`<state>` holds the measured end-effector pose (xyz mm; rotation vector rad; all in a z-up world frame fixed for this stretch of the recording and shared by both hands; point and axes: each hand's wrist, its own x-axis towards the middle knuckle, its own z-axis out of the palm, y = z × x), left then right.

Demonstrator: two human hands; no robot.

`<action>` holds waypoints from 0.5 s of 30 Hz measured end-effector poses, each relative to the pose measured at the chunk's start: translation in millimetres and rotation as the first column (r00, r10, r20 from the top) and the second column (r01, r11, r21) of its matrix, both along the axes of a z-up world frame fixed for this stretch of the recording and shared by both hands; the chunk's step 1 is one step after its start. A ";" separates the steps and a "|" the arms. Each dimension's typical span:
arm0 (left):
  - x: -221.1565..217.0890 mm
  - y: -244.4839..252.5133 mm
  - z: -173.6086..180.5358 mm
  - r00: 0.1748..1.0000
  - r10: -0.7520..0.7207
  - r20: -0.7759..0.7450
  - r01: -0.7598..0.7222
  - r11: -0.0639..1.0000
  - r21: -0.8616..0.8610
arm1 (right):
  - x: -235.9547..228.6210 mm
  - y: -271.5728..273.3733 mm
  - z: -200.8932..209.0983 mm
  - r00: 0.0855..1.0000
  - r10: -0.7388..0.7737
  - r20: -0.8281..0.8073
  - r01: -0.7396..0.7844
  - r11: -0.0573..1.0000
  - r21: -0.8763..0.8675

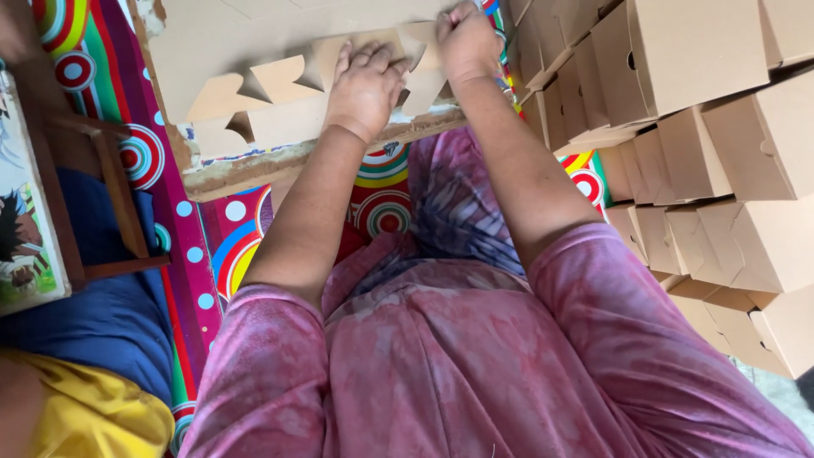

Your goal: The person assembles cardboard boxes by folding the pre-cut flaps and securing the tabs by hand.

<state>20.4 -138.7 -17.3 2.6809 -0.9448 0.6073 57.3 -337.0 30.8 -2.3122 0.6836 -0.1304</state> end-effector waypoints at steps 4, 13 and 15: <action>4.9 1.6 8.2 0.989 -0.138 -0.061 0.132 0.987 -0.090 | 14.7 -4.9 -38.6 0.965 0.177 0.192 -0.111 0.944 -0.311; 4.9 -2.4 54.0 0.936 0.048 -0.349 -0.034 0.998 0.046 | -49.8 -13.2 -10.7 0.630 0.426 0.649 -0.096 0.872 -0.480; 3.6 -3.1 58.0 0.883 0.049 -0.466 -0.043 0.999 0.023 | -78.1 -14.6 -12.4 0.381 0.862 0.335 -0.372 0.474 -0.798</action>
